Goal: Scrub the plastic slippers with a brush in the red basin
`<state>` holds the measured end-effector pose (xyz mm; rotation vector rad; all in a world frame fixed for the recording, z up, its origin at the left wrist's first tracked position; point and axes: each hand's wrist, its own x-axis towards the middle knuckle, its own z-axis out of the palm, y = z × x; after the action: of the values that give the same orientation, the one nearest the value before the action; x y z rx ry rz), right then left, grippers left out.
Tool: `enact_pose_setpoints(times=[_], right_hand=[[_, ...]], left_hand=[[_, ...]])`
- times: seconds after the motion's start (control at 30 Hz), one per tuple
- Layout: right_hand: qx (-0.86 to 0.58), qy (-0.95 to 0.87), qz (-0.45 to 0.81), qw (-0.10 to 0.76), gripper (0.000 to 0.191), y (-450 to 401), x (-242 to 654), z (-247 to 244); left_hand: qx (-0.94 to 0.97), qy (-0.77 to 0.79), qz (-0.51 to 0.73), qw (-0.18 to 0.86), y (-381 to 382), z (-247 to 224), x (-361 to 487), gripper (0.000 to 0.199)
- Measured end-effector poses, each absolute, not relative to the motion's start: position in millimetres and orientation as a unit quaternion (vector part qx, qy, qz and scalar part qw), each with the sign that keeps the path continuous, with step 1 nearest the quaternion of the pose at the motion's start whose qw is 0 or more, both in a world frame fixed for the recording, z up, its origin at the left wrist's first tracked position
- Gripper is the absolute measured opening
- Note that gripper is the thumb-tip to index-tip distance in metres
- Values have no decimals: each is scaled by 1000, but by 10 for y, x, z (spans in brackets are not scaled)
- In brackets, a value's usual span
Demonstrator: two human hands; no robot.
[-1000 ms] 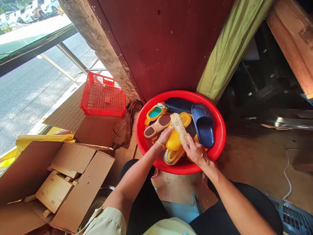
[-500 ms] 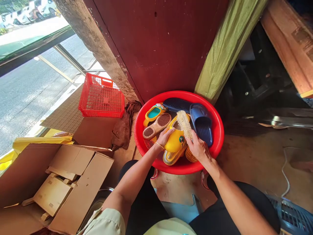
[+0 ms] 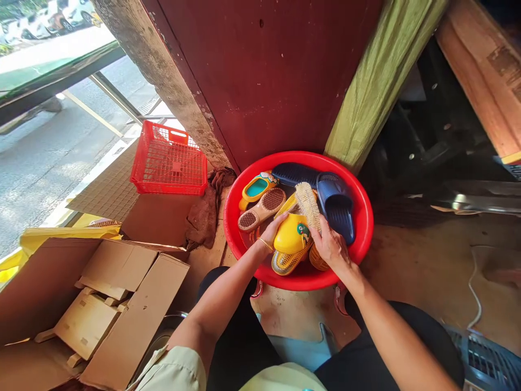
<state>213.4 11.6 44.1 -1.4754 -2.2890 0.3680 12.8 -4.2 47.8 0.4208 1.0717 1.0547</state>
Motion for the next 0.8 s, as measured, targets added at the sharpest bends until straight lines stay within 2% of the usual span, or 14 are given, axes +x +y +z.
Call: enact_pose_setpoints(times=[0.3, 0.53, 0.63, 0.8], right_hand=[[-462, -846, 143, 225, 56, -68, 2083, 431], [-540, -815, 100, 183, 53, 142, 2200, 457], [-540, -820, 94, 163, 54, 166, 2250, 425], [-535, -839, 91, 33, 52, 93, 2217, 354]], left_hand=[[99, 479, 519, 701, 85, 475, 37, 63], [134, 449, 438, 767, -30, 508, 64, 61], [159, 483, 464, 725, 8, 461, 86, 57], [234, 562, 517, 601, 67, 359, 88, 52]])
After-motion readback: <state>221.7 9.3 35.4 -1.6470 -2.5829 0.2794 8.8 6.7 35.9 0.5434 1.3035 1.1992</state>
